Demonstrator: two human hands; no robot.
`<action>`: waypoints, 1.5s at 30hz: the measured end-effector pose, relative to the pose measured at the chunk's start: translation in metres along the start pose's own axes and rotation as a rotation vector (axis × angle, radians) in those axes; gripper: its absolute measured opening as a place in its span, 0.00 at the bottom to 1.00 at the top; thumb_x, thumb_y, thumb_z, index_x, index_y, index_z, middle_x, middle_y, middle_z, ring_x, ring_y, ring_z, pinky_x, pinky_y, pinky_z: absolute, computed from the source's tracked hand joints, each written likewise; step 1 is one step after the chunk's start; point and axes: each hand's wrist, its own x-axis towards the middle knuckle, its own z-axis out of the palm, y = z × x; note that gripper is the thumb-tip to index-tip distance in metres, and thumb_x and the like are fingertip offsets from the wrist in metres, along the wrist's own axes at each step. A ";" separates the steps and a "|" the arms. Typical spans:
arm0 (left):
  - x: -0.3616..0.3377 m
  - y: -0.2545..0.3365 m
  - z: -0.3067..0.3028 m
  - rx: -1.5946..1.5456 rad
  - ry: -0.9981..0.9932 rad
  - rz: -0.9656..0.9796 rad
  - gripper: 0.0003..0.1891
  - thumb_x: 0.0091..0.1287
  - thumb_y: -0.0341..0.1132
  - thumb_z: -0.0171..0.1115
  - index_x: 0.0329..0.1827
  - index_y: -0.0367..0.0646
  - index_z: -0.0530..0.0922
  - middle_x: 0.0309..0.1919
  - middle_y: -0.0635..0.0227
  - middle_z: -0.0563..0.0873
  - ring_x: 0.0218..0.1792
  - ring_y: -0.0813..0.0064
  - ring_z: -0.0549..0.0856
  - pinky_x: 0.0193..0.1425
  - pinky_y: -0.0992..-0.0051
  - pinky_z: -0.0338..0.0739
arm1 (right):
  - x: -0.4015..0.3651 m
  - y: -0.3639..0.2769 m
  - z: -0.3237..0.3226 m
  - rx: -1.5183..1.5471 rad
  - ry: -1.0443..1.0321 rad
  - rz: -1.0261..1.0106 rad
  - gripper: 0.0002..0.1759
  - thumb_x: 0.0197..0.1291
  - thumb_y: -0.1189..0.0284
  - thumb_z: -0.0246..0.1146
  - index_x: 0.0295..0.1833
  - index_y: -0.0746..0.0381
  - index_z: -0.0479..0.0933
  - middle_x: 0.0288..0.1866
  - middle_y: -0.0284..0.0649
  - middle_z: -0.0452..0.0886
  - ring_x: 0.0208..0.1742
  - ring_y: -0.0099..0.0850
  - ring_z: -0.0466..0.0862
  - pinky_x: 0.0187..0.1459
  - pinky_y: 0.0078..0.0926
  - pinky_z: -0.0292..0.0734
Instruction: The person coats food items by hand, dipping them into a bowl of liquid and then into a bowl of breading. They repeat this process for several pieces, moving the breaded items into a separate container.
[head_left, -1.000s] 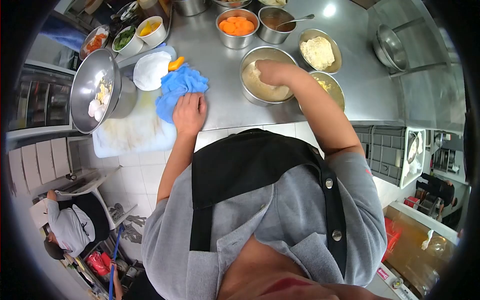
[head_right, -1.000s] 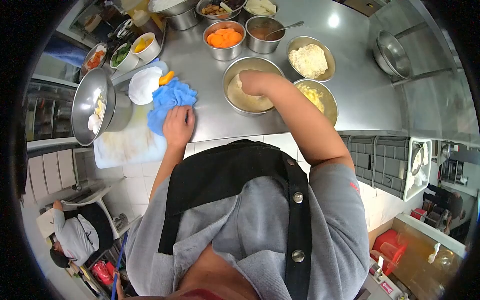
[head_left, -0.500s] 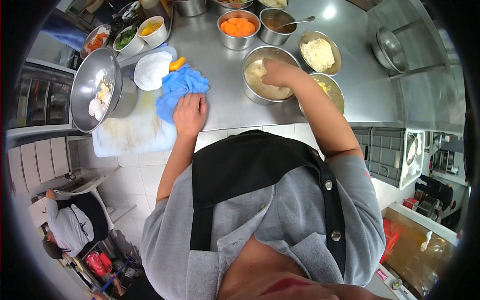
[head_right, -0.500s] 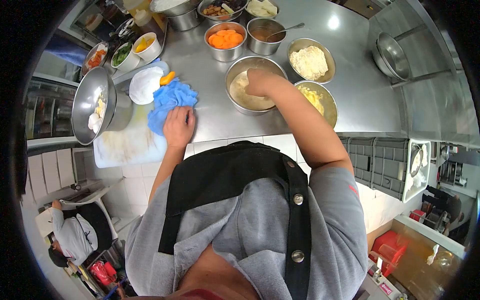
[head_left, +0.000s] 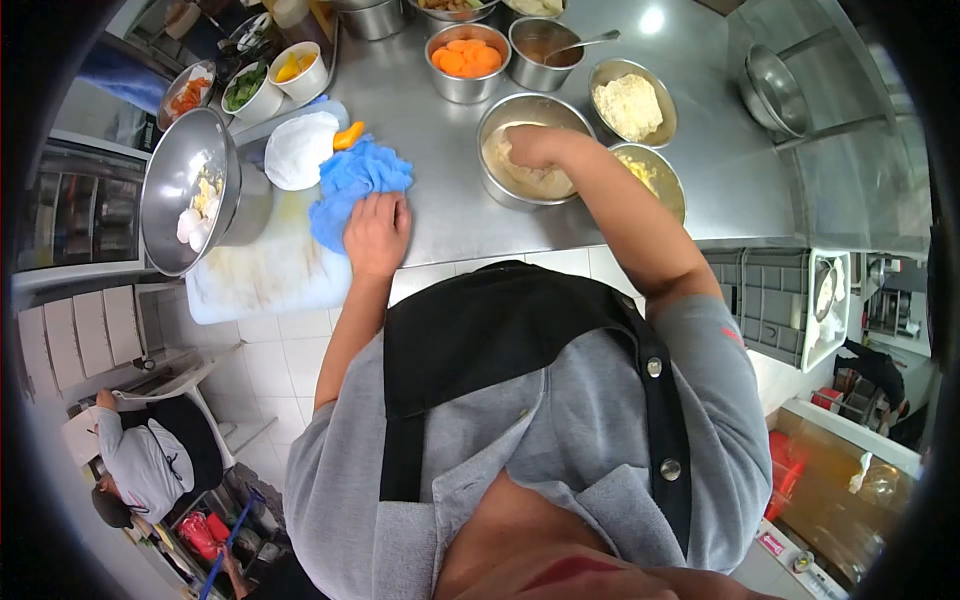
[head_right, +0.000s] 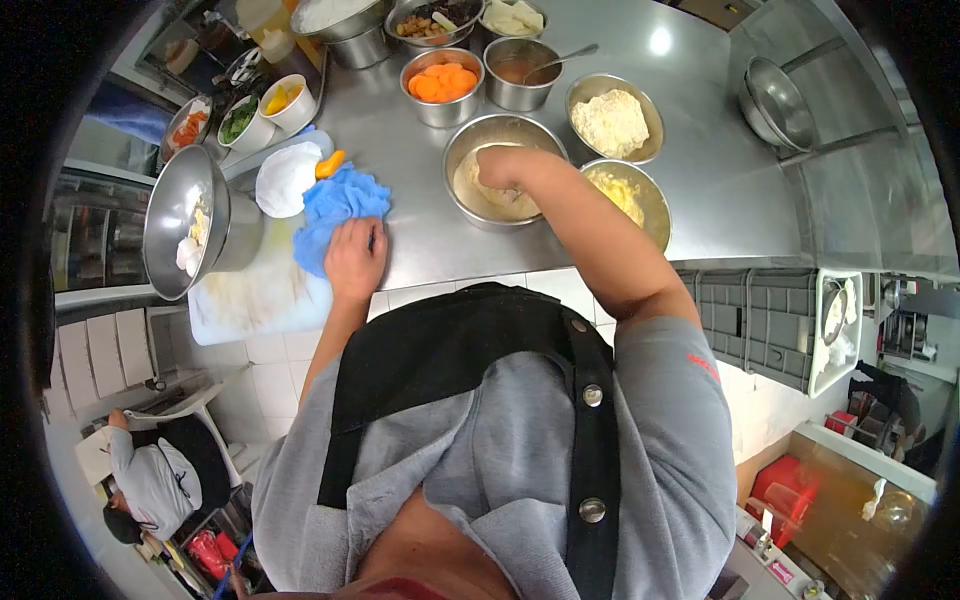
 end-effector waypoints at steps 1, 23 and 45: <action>0.000 -0.001 0.001 0.002 0.006 -0.001 0.03 0.55 0.30 0.62 0.32 0.47 0.77 0.28 0.68 0.80 0.31 0.62 0.79 0.35 0.66 0.74 | 0.007 0.002 -0.010 -0.002 -0.042 -0.024 0.22 0.55 0.71 0.50 0.55 0.68 0.72 0.53 0.53 0.77 0.55 0.45 0.77 0.54 0.39 0.71; -0.001 -0.001 0.000 -0.019 0.004 0.007 0.04 0.55 0.30 0.63 0.32 0.46 0.77 0.28 0.67 0.80 0.31 0.62 0.79 0.35 0.65 0.74 | -0.024 -0.011 0.019 -0.190 0.186 0.096 0.20 0.55 0.75 0.60 0.55 0.65 0.69 0.55 0.52 0.74 0.55 0.44 0.79 0.53 0.37 0.76; -0.003 -0.002 0.003 -0.002 0.002 -0.003 0.04 0.54 0.30 0.63 0.32 0.47 0.77 0.28 0.67 0.79 0.31 0.62 0.79 0.35 0.65 0.74 | -0.010 0.006 0.003 0.033 0.134 -0.076 0.22 0.55 0.71 0.52 0.55 0.70 0.73 0.55 0.55 0.76 0.56 0.43 0.78 0.55 0.37 0.73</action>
